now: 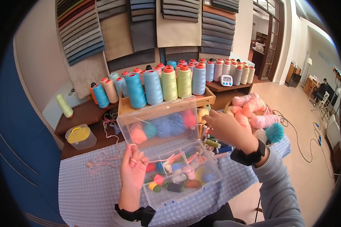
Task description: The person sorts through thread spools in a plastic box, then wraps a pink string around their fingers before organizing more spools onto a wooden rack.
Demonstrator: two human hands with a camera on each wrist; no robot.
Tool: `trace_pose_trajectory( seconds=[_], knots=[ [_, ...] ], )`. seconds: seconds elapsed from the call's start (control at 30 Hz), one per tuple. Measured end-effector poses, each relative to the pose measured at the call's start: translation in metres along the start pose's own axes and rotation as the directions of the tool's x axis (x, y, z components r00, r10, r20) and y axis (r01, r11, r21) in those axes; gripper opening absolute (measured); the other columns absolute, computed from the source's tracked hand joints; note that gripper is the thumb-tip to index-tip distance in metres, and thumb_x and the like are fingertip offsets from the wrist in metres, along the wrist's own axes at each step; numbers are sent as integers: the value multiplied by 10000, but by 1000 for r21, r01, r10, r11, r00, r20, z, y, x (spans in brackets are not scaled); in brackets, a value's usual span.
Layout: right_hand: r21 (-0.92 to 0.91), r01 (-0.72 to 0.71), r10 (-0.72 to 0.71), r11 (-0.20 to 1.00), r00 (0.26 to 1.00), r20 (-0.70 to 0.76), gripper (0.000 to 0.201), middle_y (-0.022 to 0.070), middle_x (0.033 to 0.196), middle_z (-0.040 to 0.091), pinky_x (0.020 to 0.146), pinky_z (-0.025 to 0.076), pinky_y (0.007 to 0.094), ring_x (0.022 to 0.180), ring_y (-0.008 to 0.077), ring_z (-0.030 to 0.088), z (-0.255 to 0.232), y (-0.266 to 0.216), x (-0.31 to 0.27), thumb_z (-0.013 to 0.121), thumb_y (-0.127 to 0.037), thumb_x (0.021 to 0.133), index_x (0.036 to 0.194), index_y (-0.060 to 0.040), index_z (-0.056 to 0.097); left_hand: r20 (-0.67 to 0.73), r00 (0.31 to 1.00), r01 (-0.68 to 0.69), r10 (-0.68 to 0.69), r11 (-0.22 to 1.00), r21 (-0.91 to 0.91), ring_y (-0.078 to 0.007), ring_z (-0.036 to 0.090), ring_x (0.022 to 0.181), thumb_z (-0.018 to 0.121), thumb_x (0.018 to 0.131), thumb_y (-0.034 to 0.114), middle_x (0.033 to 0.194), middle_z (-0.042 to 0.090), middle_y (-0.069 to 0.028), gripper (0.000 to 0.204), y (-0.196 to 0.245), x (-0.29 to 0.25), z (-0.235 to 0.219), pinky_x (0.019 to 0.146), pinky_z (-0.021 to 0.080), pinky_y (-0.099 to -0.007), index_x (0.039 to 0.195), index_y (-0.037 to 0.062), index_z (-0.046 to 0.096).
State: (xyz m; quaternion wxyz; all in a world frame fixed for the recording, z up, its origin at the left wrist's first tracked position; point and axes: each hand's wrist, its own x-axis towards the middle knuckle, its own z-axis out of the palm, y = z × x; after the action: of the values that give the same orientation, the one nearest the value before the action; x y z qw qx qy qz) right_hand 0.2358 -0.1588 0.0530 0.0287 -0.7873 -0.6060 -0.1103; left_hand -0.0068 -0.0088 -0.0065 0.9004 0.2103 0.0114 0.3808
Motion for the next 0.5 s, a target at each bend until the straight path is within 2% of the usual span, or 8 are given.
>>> trace_pose_trajectory(
  seconds=[0.07, 0.13, 0.2, 0.23, 0.27, 0.3, 0.4, 0.5],
  knots=[
    [25, -48, 49, 999, 999, -20, 305, 121, 949, 532, 679, 463, 390, 848, 289, 568, -11, -20, -2, 604, -143, 735, 1014, -54, 520, -115, 983, 163, -142, 966, 202, -40, 328, 515, 461, 915, 219, 504, 298, 67, 210, -5, -3, 3, 589, 332, -194, 787, 72, 538],
    [258, 152, -128, 954, 986, -109, 255, 143, 921, 565, 710, 484, 372, 825, 303, 581, -13, -39, -10, 589, -178, 764, 958, -22, 533, -91, 981, 190, -171, 936, 296, -41, 399, 560, 495, 897, 206, 541, 394, 62, 186, -9, -8, 1, 584, 353, -188, 852, 47, 580],
    [565, 284, -310, 775, 949, -53, 399, 135, 1009, 562, 746, 484, 336, 905, 284, 577, -8, -53, -14, 597, -213, 793, 1126, -24, 485, -48, 932, 260, -360, 570, 779, -30, 449, 575, 540, 871, 210, 637, 543, 24, 201, -13, -15, 12, 532, 353, -177, 880, 17, 595],
    [571, 287, -311, 769, 949, -57, 399, 135, 1009, 562, 746, 484, 336, 905, 284, 577, -1, -58, -15, 597, -213, 793, 1126, -24, 485, -54, 932, 262, -359, 564, 783, -30, 449, 575, 540, 871, 210, 637, 543, 24, 201, -12, -16, 15, 532, 353, -177, 880, 17, 595],
    [780, 284, -422, 557, 906, -28, 462, 121, 1049, 554, 762, 481, 320, 933, 248, 572, 9, -63, -15, 596, -212, 805, 1197, -33, 430, 1, 851, 285, -524, 464, 839, -41, 472, 582, 555, 859, 204, 687, 576, -5, 204, -11, -17, 17, 522, 365, -179, 852, 8, 611],
    [925, 227, -533, 303, 846, -33, 529, 108, 1090, 545, 777, 478, 304, 960, 213, 566, 17, -66, -15, 594, -210, 817, 1268, -43, 375, 36, 737, 285, -675, 359, 889, -53, 495, 590, 569, 848, 197, 737, 608, -33, 208, -10, -17, 17, 513, 377, -180, 824, -1, 627],
    [991, -69, -633, 111, 764, 124, 569, 80, 1127, 525, 793, 466, 274, 986, 144, 537, 28, -69, -14, 583, -170, 830, 1317, -58, 309, 106, 753, 258, -650, 439, 861, -45, 481, 591, 561, 862, 197, 676, 548, 15, 202, -10, -15, 15, 530, 369, -174, 854, 17, 650],
    [984, -178, -666, -2, 734, 132, 531, 47, 981, 539, 733, 451, 226, 879, 93, 528, 41, -67, -10, 585, -142, 832, 1299, -61, 344, 54, 770, 288, -636, 422, 860, -46, 486, 584, 554, 868, 205, 662, 538, 14, 208, -10, -13, 13, 527, 368, -180, 860, 22, 650]
  ],
)
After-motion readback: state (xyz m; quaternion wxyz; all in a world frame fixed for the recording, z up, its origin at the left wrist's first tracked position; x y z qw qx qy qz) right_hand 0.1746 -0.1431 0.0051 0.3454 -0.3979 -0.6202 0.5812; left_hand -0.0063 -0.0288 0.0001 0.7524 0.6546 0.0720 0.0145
